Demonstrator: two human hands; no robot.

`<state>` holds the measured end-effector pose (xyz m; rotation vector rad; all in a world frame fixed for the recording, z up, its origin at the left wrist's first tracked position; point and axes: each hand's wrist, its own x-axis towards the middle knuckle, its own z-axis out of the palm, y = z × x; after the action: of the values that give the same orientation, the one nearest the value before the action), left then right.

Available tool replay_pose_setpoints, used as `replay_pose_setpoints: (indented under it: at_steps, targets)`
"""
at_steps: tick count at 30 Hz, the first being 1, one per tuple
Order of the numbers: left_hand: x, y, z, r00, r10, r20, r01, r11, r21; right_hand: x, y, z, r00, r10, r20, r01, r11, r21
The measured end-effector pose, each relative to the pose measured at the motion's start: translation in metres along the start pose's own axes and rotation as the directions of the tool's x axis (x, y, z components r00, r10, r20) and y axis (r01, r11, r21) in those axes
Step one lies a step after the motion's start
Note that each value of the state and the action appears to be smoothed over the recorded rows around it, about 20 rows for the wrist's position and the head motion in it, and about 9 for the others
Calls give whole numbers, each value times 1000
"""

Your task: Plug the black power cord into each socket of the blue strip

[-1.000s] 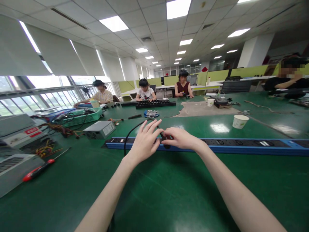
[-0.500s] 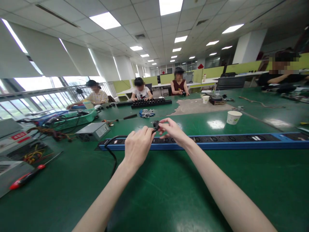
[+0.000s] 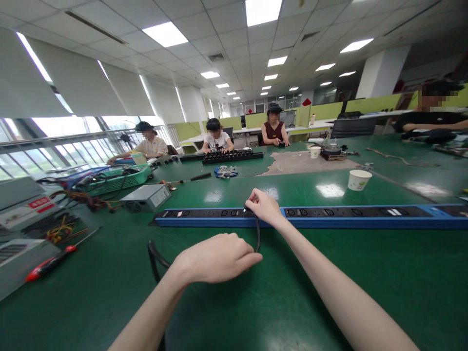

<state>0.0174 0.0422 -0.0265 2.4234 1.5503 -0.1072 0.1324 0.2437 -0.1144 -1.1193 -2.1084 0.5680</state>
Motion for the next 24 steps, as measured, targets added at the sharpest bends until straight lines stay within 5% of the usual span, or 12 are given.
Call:
replay_pose_setpoints:
  at_steps: [3,6,8,14,24]
  targets:
    - [16,-25,10,984,-142,-105,150,986,72,-8,-10,11,998,-48,38,54,987,-153]
    - [34,-58,30,842,-381,-382,472,863,178,-14,-19,17,997,-78,21,81,956,-283]
    - [43,-78,45,801,-422,-424,538,818,203,-16,-25,17,997,-76,25,80,936,-344]
    - [52,-100,68,823,-445,-354,534,819,211,-9,-48,17,991,-52,122,105,872,-479]
    - [50,-105,68,840,-418,-347,507,832,226,-7,-64,43,992,3,124,63,850,-523]
